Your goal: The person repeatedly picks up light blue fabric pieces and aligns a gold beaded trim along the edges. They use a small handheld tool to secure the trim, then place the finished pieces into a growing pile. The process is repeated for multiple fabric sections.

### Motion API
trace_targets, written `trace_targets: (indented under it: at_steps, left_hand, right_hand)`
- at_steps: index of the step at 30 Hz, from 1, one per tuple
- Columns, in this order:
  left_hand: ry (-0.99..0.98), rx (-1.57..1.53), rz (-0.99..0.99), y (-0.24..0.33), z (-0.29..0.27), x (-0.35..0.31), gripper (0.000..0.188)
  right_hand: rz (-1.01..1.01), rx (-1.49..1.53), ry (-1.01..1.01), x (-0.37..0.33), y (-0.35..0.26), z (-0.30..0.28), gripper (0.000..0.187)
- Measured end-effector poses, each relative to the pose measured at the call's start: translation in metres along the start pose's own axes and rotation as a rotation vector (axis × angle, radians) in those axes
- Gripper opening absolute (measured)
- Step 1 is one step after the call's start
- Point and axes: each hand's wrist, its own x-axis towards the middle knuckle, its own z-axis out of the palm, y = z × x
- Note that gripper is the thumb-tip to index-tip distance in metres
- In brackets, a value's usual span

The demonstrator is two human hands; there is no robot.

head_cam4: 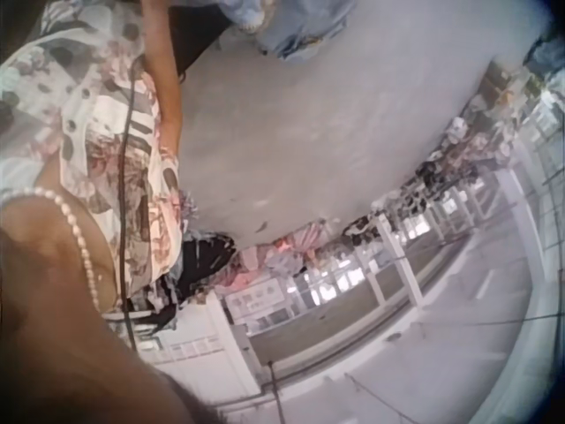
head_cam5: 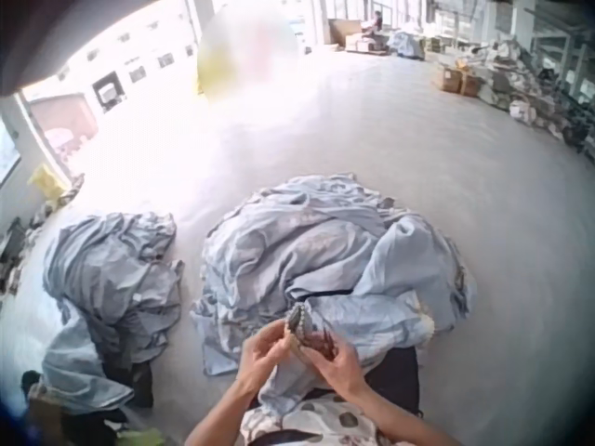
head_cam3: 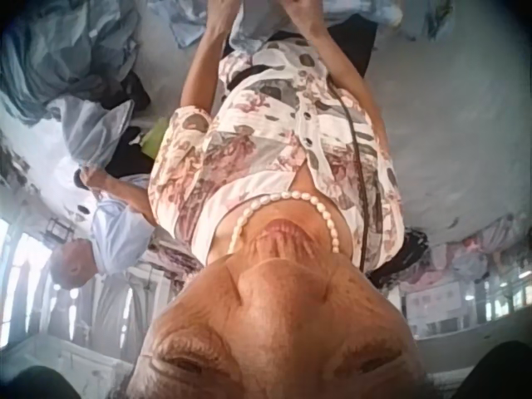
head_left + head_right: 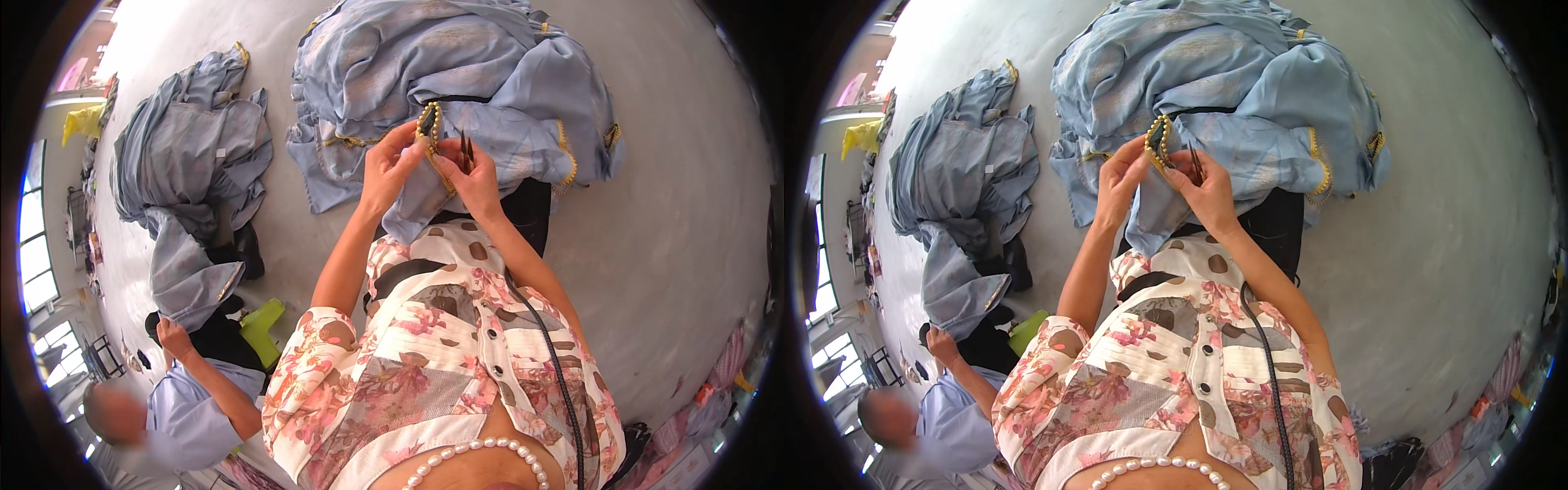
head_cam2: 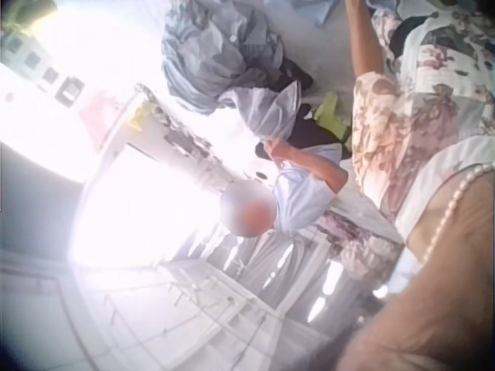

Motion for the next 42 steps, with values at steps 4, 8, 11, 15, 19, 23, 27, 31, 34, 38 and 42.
trace_targets:
  at_steps: [4,8,11,15,19,23,27,31,34,38,42]
  left_hand:
    - [0.037,0.085,-0.021,0.012,-0.001,0.004,0.032]
    - [0.016,-0.116,-0.087,0.012,-0.005,0.010,0.026]
    - [0.027,-0.263,-0.217,0.011,0.002,0.009,0.021]
    - [-0.029,-0.626,-0.289,0.002,0.000,0.006,0.016]
    - [-0.056,-0.777,-0.338,0.004,0.001,0.002,0.021]
    - [-0.061,-0.789,-0.378,0.007,0.002,0.000,0.028]
    - [-0.127,-0.800,-0.384,0.005,0.003,-0.001,0.027]
    - [-0.159,-0.819,-0.406,0.012,0.009,-0.002,0.016]
    - [-0.145,-0.797,-0.400,0.012,0.009,-0.002,0.016]
    - [0.017,-0.733,-0.332,0.018,0.002,0.013,0.027]
    - [0.124,-0.774,-0.310,0.010,-0.023,0.028,0.038]
  right_hand:
    - [-0.019,-0.082,-0.014,-0.008,-0.004,0.007,0.020]
    - [-0.149,-0.284,-0.108,-0.015,-0.013,0.014,0.023]
    - [-0.300,-0.385,-0.099,-0.015,-0.017,0.018,0.024]
    - [-0.307,-0.562,0.022,-0.024,-0.033,0.006,0.022]
    - [-0.418,-0.680,0.167,-0.025,-0.048,-0.010,0.022]
    - [-0.453,-0.655,0.249,-0.025,-0.048,-0.017,0.025]
    - [-0.435,-0.654,0.219,-0.021,-0.052,-0.016,0.023]
    - [-0.467,-0.633,0.197,-0.017,-0.049,-0.016,0.019]
    - [-0.353,-0.609,0.200,-0.019,-0.048,-0.020,0.018]
    - [-0.204,0.080,0.205,-0.008,-0.048,-0.035,0.022]
    - [-0.076,-0.074,0.058,-0.013,-0.039,-0.041,0.022]
